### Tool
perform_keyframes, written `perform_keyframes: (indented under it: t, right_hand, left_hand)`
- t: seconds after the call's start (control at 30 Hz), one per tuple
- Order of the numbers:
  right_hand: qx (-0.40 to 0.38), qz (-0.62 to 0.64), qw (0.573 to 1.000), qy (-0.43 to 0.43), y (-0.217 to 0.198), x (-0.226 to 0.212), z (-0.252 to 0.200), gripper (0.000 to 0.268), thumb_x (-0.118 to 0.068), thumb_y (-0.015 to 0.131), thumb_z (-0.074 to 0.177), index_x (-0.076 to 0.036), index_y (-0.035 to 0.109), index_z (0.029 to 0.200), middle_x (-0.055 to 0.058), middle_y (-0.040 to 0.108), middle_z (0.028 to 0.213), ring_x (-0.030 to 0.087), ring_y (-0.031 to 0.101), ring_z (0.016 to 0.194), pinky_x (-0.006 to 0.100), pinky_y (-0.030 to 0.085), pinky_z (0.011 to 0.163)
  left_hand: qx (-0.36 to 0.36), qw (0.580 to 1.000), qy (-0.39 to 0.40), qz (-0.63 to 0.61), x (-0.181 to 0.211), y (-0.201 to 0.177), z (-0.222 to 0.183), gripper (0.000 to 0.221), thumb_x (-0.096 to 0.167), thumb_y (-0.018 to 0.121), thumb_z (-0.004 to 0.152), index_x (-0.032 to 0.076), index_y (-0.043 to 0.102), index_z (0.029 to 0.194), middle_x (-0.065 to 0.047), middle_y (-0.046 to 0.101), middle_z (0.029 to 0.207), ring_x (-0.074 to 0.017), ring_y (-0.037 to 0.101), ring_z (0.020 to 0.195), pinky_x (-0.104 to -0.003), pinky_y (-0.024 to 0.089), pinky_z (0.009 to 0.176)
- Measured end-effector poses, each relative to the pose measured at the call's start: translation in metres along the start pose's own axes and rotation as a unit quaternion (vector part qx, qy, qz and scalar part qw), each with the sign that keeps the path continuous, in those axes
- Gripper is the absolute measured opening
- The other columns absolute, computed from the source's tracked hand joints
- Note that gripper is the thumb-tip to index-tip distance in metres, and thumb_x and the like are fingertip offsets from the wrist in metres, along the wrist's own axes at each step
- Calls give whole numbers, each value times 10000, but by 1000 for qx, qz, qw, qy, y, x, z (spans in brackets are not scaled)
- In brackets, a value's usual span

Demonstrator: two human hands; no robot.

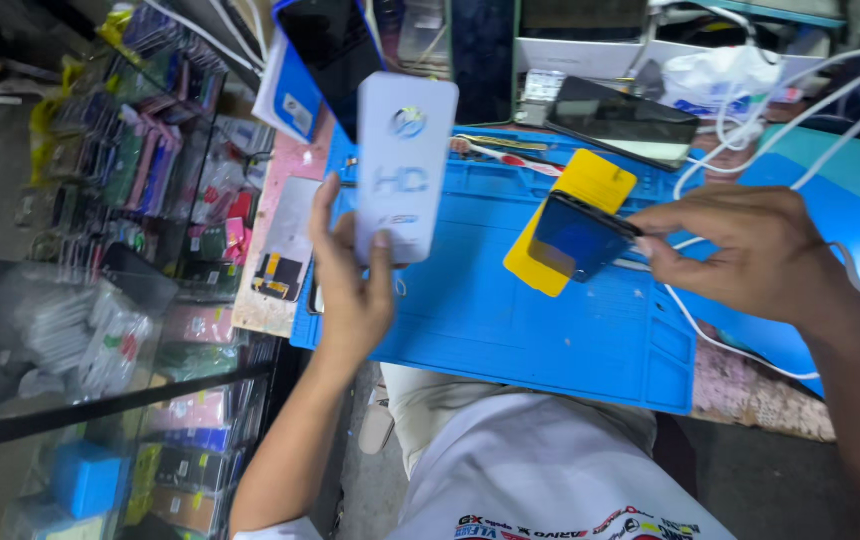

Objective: The person removes the back cover of a mobile phone using a pry tool, wipes the internal components with a cloth, and unscrews several small screws from the chassis with a screwdriver.

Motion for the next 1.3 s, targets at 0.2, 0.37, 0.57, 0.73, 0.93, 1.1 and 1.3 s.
perform_keyframes:
  t: [0.2,0.37,0.57,0.73,0.93,1.1,1.3]
  right_hand:
    - [21,39,998,-38,7,-12,-1,242,-106,780,813,-24,758,1040,98,759,867,193,737,716,316,576,627]
    - [41,20,996,-77,10,-24,0,204,-121,798,824,-27,757,1000,102,746,808,247,716,735,391,552,669]
    - [66,3,996,-66,14,-24,-5,280,-178,799,820,-45,768,1064,143,745,915,300,721,784,401,564,664]
    - [56,31,998,-22,18,-16,-6,292,-198,799,846,-46,746,1089,113,751,936,269,740,788,377,585,662]
    - [57,77,995,-17,17,-17,-7,303,-168,792,859,-28,723,1118,101,750,941,216,756,801,332,604,670]
    - [68,70,995,-21,18,-16,-8,311,-162,796,859,-20,720,1125,110,743,979,225,752,831,336,603,692]
    - [79,22,996,-40,20,-15,-11,279,-139,811,824,-65,749,1086,108,745,995,267,737,881,383,588,758]
  left_hand:
    - [-141,925,220,276,49,76,18,640,-68,660,777,78,590,1396,-131,615,1361,-328,600,1250,-454,471,1055]
    - [-171,931,253,200,66,105,13,535,55,730,807,41,613,1329,-123,612,1355,-315,589,1273,-471,432,1089]
    - [-184,921,310,147,66,115,4,366,184,820,896,95,648,1207,-128,570,1380,-344,571,1294,-532,440,1152]
    - [-213,899,332,188,54,118,1,359,188,820,939,115,665,1255,-144,541,1462,-361,536,1389,-621,373,1263]
    - [-229,877,361,219,47,118,-1,396,228,828,936,142,694,1299,-133,526,1483,-362,486,1429,-645,343,1260]
    - [-218,866,385,232,49,121,-1,304,249,827,959,141,692,1209,-141,525,1484,-362,478,1424,-653,340,1244]
    - [-231,872,362,234,59,123,1,319,249,830,971,86,662,1188,-168,541,1438,-363,536,1357,-581,413,1198]
Point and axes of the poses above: each hand's wrist, its own z-axis towards the middle knuckle, its own y-axis out of the palm, x = y × z, the point moved 5 cm from there along z, towards the middle knuckle
